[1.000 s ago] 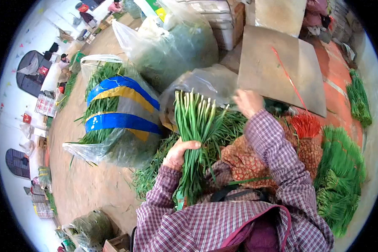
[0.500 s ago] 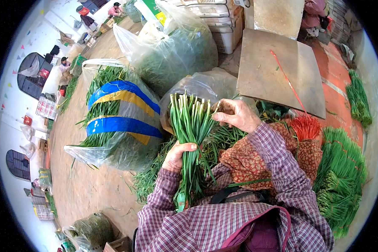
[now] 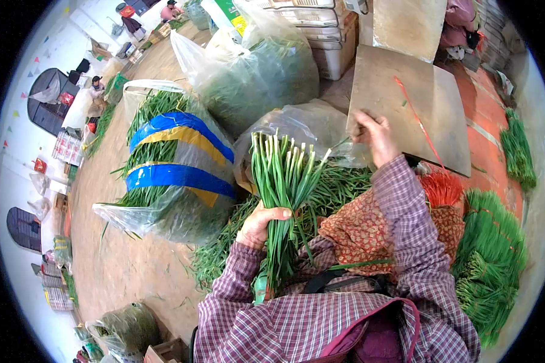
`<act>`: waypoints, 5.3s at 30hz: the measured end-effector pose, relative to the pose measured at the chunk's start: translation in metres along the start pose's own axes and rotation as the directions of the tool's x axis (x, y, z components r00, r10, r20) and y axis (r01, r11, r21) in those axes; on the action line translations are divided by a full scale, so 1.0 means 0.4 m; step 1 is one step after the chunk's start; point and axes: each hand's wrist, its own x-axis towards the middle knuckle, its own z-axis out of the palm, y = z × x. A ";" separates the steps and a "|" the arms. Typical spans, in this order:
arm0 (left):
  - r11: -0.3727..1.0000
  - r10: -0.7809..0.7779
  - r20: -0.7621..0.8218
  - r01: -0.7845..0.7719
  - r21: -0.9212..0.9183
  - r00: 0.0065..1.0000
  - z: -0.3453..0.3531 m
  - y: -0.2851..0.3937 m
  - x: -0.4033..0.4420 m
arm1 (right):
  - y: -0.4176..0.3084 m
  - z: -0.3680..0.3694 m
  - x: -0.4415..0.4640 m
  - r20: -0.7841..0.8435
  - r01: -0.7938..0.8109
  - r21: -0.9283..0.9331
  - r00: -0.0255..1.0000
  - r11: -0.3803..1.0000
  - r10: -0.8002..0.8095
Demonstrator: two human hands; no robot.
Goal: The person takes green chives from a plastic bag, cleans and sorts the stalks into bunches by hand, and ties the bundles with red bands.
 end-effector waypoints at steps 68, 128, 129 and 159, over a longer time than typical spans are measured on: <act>0.810 0.355 0.512 0.016 -0.586 0.782 0.232 0.051 0.144 | 0.070 0.017 -0.292 0.839 -0.726 0.045 0.401 0.686 0.369; 0.333 0.824 -0.059 -0.566 -0.754 0.564 -0.075 0.218 0.118 | -0.098 0.193 -0.191 0.383 0.398 -0.710 0.910 0.581 -0.156; 0.344 0.827 -0.050 -0.573 -0.744 0.560 -0.073 0.219 0.118 | -0.095 0.198 -0.189 0.375 0.420 -0.728 0.906 0.541 -0.198; 0.254 0.882 -0.029 -0.527 -0.811 0.471 -0.077 0.204 0.123 | -0.072 0.213 -0.221 0.426 0.494 -0.733 0.869 0.468 -0.251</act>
